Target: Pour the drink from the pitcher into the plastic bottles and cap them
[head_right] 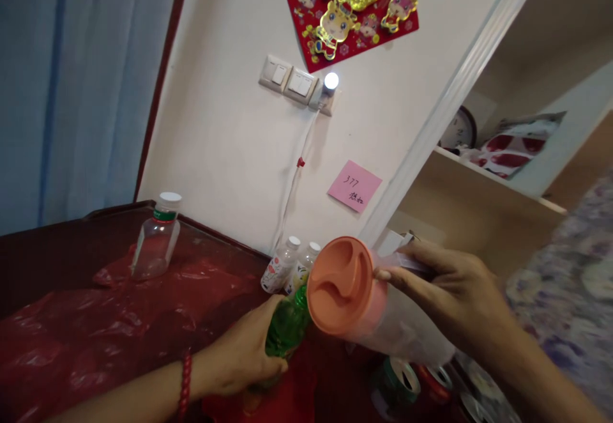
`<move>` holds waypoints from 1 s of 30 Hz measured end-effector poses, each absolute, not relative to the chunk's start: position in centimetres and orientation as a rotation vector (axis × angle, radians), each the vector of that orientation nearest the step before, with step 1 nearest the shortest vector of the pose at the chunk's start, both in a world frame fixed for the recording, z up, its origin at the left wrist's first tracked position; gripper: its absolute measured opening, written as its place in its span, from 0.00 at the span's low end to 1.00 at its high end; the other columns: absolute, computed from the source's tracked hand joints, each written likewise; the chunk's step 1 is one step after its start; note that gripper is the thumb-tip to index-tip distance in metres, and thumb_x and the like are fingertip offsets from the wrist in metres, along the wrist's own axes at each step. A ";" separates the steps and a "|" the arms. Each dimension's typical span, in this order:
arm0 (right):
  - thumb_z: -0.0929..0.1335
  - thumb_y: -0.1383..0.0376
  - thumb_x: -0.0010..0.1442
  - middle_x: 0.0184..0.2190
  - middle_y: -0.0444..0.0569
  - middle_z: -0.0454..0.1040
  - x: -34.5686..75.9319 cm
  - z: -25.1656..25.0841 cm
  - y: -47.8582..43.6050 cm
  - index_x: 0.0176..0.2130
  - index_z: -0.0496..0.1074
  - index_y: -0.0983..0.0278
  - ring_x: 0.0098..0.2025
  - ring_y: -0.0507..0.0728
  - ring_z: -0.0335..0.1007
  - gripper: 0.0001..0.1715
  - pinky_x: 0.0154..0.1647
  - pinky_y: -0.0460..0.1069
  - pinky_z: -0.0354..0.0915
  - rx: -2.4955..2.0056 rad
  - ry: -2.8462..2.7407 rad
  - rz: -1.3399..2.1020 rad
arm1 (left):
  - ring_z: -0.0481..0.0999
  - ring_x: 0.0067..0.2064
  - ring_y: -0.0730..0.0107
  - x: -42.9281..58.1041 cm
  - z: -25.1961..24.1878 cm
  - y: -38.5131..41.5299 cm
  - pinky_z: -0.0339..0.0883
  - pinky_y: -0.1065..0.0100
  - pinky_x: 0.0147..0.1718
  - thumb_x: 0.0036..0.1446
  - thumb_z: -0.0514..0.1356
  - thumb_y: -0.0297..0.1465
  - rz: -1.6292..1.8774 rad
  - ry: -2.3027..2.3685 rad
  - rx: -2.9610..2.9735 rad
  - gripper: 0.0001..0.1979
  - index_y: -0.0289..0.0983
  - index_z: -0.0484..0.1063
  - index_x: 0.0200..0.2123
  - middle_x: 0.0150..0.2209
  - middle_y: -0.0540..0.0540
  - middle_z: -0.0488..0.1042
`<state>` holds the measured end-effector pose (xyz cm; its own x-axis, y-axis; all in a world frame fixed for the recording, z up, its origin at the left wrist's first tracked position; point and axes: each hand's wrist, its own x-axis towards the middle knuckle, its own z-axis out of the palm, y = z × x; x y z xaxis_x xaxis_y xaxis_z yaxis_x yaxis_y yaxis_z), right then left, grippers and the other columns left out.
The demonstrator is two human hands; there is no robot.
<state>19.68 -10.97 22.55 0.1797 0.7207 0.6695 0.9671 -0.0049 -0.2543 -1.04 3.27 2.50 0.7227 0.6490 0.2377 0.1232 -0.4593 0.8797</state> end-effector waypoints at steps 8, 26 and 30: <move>0.76 0.39 0.55 0.25 0.46 0.69 22.1 17.3 -12.8 0.31 0.79 0.63 0.27 0.55 0.61 0.30 0.23 0.45 0.57 -1.607 -1.224 -0.239 | 0.75 0.42 0.58 -0.8 2.2 3.9 0.66 0.63 0.40 0.40 0.62 0.24 0.685 0.494 1.972 0.29 0.41 0.67 0.49 0.42 0.49 0.76; 0.75 0.33 0.52 0.21 0.40 0.58 26.1 3.0 -14.6 0.33 0.73 0.66 0.23 0.50 0.49 0.38 0.20 0.43 0.48 -1.340 -0.528 -0.039 | 0.69 0.53 0.53 0.3 3.0 4.2 0.61 0.55 0.54 0.41 0.61 0.27 0.637 0.497 1.990 0.32 0.39 0.61 0.53 0.48 0.45 0.72; 0.75 0.34 0.53 0.20 0.38 0.53 26.3 1.7 -15.0 0.30 0.72 0.64 0.22 0.50 0.48 0.37 0.19 0.43 0.47 -1.311 -0.505 -0.010 | 0.70 0.51 0.52 0.3 3.3 4.1 0.62 0.54 0.53 0.43 0.62 0.30 0.601 0.514 1.979 0.31 0.38 0.62 0.53 0.49 0.43 0.72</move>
